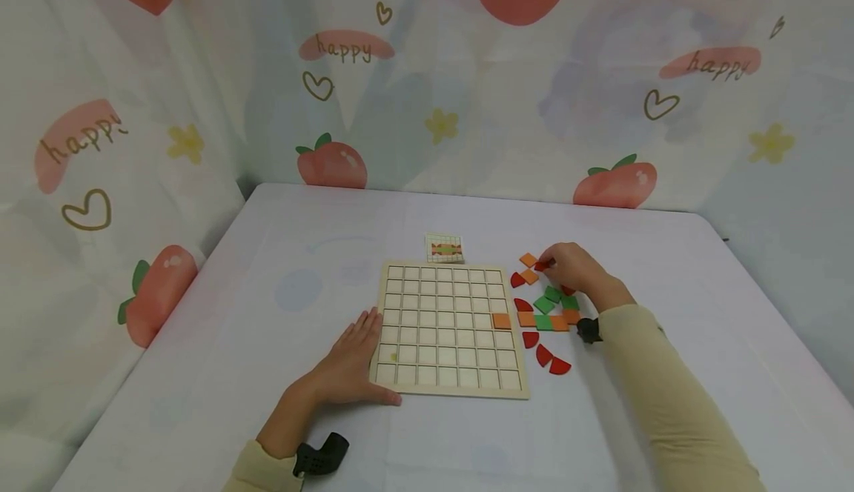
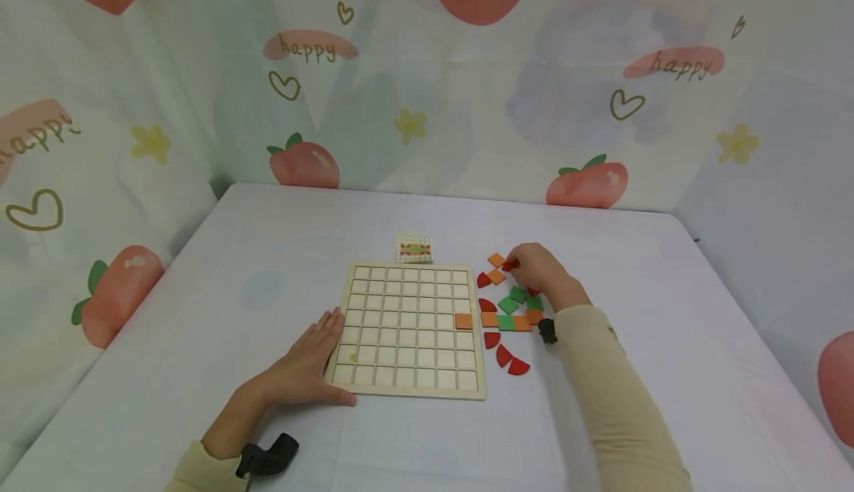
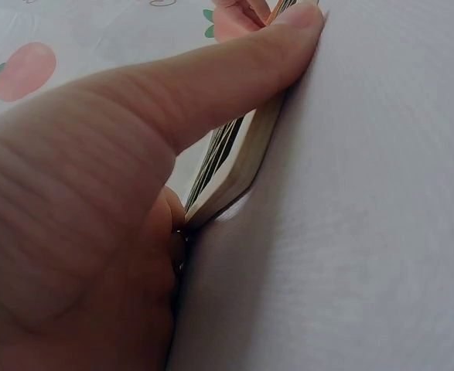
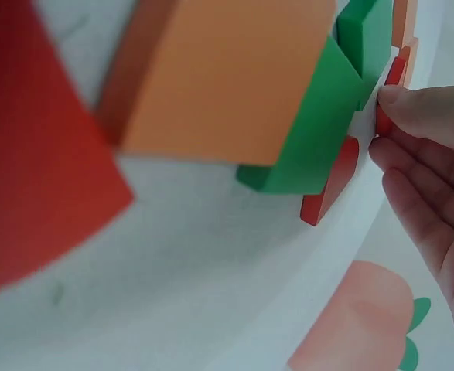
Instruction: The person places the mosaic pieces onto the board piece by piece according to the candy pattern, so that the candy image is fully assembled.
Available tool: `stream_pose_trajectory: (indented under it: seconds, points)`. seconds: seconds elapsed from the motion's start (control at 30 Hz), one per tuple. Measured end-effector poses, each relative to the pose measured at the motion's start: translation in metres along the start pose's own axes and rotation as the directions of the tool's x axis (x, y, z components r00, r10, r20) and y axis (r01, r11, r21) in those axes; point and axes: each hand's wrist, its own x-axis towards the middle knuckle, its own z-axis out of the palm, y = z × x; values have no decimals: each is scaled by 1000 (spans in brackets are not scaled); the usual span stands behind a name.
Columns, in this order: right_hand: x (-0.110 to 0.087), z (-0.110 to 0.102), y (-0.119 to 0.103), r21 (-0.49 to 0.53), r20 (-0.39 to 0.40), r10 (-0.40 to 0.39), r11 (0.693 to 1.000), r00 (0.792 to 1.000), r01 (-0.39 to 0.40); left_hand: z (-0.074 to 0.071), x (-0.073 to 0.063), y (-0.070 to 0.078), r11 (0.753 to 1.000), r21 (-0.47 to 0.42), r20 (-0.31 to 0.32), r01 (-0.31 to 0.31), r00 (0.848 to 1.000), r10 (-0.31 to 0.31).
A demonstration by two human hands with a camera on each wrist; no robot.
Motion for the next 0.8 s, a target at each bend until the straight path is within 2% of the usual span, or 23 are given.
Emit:
stream_pose_trajectory:
  seconds: [0.43, 0.67, 0.8]
  points:
    - [-8, 1, -5, -8, 6, -11, 1000, 1000, 11, 2, 1, 0, 1000, -3, -1, -2, 1000, 2]
    - [-15, 6, -11, -26, -42, -99, 995, 994, 97, 1, 0, 1, 1000, 9, 3, 1, 1000, -1]
    - [-18, 7, -17, -32, -45, -104, 994, 994, 103, 0, 0, 1, 1000, 14, -3, 4, 1000, -4]
